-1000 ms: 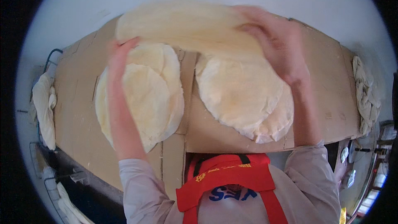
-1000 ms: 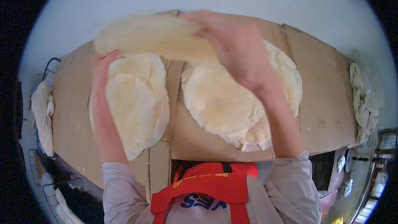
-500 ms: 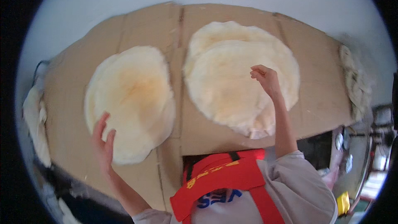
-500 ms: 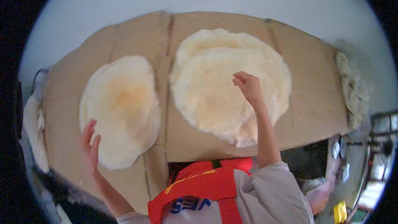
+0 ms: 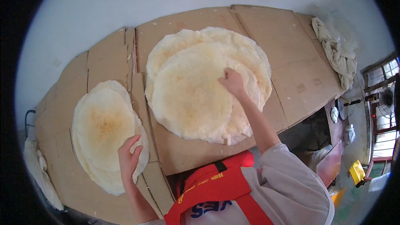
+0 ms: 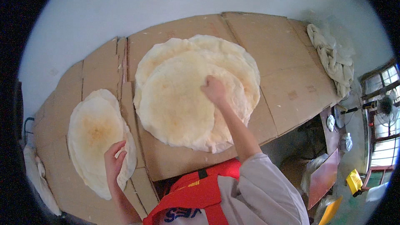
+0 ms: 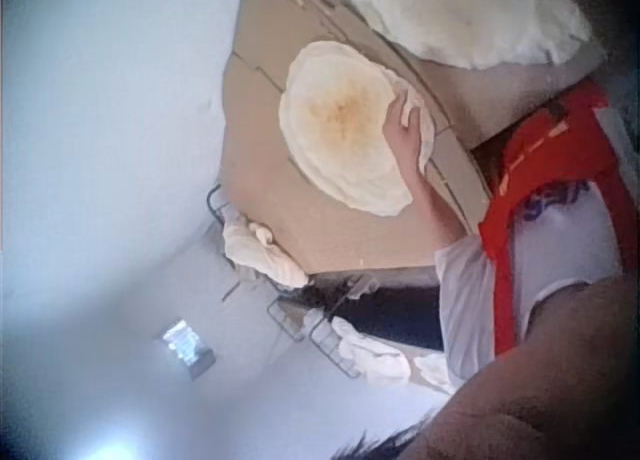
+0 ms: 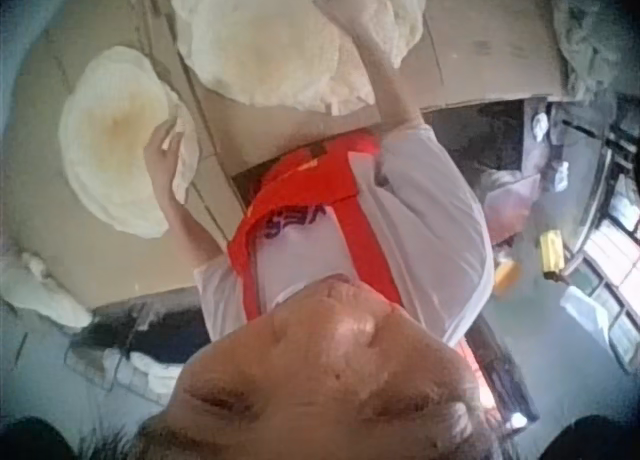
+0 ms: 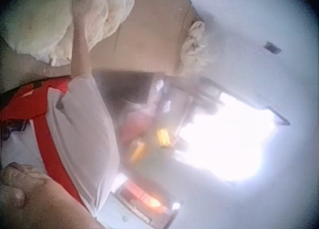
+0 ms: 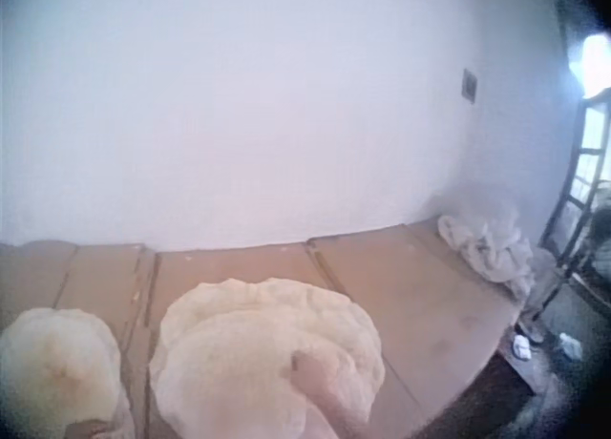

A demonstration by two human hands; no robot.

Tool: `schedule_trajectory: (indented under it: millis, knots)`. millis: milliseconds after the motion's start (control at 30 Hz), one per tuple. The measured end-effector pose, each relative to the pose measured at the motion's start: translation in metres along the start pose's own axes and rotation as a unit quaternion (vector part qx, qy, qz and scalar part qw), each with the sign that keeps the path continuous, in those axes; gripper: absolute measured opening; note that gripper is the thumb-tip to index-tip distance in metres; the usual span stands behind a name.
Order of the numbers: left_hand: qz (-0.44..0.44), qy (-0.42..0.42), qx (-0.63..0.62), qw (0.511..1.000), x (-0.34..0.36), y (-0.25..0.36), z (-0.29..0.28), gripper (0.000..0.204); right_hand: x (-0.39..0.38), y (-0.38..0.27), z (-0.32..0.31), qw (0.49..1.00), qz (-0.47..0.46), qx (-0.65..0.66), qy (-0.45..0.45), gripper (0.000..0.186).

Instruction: The person repeatedly picks up thin, round, cooked dough sheets from a cardboard surface and stacks them into a growing pile. The hands lift, separate, and place each sheet onto the stack, occasionally adjusting alignment.

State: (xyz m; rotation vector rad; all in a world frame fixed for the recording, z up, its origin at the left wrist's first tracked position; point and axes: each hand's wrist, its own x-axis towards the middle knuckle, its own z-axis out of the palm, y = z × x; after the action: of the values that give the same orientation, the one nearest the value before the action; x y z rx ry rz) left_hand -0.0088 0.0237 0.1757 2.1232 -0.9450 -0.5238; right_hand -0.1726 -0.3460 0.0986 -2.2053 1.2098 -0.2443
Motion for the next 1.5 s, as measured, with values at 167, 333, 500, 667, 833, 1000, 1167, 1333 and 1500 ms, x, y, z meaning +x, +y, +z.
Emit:
schedule_trajectory:
  millis: [167,333,500,667,833,1000,1167,1333,1500]
  knots:
    - [-0.057,0.025,-0.065,0.996,-0.023,-0.014,-0.006,0.030,-0.008,-0.061,-0.035,0.988,-0.132,0.051,0.057,0.029]
    - [-0.045,0.033,-0.095,0.994,-0.026,-0.008,-0.007,0.026,-0.028,-0.154,-0.178,0.929,-0.327,0.094,0.147,0.031]
    - [-0.034,0.037,-0.382,0.923,0.000,-0.009,0.044,0.025,-0.094,-0.225,-0.204,0.827,-0.533,-0.132,0.120,0.021]
    - [-0.120,-0.051,-0.709,0.693,0.015,-0.023,0.121,0.033,-0.132,-0.173,-0.070,0.819,-0.527,-0.203,-0.103,0.014]
    - [-0.289,-0.062,-0.672,0.679,0.002,-0.072,0.189,0.041,-0.149,-0.013,0.043,0.864,-0.345,-0.183,-0.317,0.018]
    - [-0.267,-0.024,-0.758,0.595,-0.005,-0.047,0.153,0.040,-0.157,-0.009,0.053,0.914,-0.302,-0.010,-0.273,0.034]
    - [-0.221,-0.066,-0.661,0.714,0.002,-0.059,0.158,0.043,-0.169,-0.059,0.083,0.928,-0.310,0.112,-0.173,0.050]
    - [-0.251,-0.080,-0.643,0.719,0.008,-0.061,0.158,0.046,-0.171,-0.060,0.111,0.943,-0.302,0.088,-0.110,0.040]
    - [-0.306,-0.055,-0.591,0.744,0.016,-0.060,0.147,0.051,-0.167,-0.049,0.114,0.958,-0.170,0.149,-0.175,0.020]
